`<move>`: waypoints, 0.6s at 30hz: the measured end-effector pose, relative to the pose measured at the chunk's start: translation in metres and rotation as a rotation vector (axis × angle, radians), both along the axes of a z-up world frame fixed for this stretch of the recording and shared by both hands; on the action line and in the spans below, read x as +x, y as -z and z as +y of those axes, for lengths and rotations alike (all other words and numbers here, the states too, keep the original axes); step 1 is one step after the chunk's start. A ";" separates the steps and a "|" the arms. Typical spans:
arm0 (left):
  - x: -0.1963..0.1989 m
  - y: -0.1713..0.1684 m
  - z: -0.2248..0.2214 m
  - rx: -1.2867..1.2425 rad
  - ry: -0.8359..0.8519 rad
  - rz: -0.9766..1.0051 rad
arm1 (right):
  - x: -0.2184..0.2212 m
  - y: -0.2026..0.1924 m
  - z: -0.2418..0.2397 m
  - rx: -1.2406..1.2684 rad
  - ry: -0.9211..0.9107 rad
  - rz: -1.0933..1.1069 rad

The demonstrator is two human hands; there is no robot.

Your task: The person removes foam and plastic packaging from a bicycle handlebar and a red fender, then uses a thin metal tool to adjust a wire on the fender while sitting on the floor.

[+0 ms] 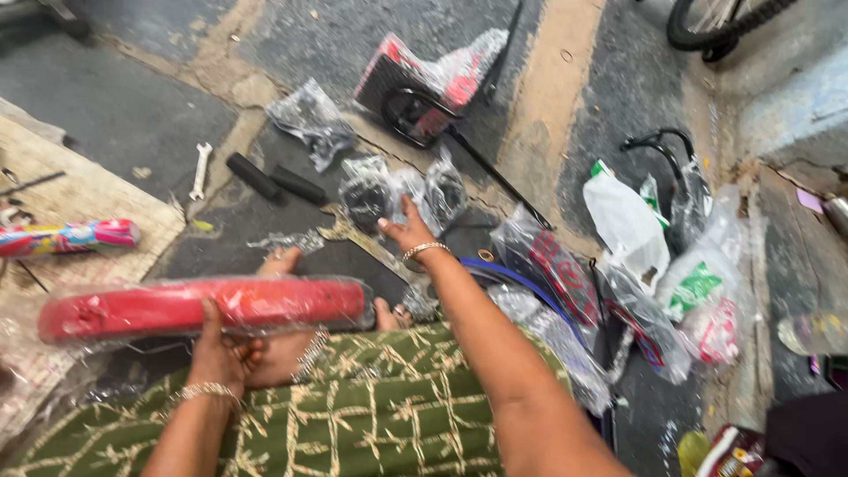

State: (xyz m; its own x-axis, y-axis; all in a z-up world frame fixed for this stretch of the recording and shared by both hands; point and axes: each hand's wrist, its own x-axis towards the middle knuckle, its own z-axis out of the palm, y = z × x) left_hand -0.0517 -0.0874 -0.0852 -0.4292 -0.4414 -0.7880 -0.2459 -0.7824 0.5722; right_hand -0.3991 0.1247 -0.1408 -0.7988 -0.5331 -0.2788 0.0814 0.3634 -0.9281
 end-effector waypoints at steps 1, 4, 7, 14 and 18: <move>0.000 0.001 0.001 0.002 0.012 -0.025 | -0.006 0.016 -0.009 -0.006 -0.005 0.001; -0.004 -0.001 0.002 0.004 0.020 -0.083 | 0.005 0.043 -0.027 -0.152 0.163 -0.105; -0.008 -0.006 0.002 0.006 0.013 -0.115 | 0.034 0.032 -0.038 0.045 -0.227 0.733; -0.011 -0.008 0.005 0.012 -0.049 -0.087 | 0.090 -0.042 -0.069 0.083 -0.485 0.704; -0.031 -0.002 -0.001 -0.004 -0.048 -0.088 | 0.099 -0.033 -0.070 0.099 -0.590 0.721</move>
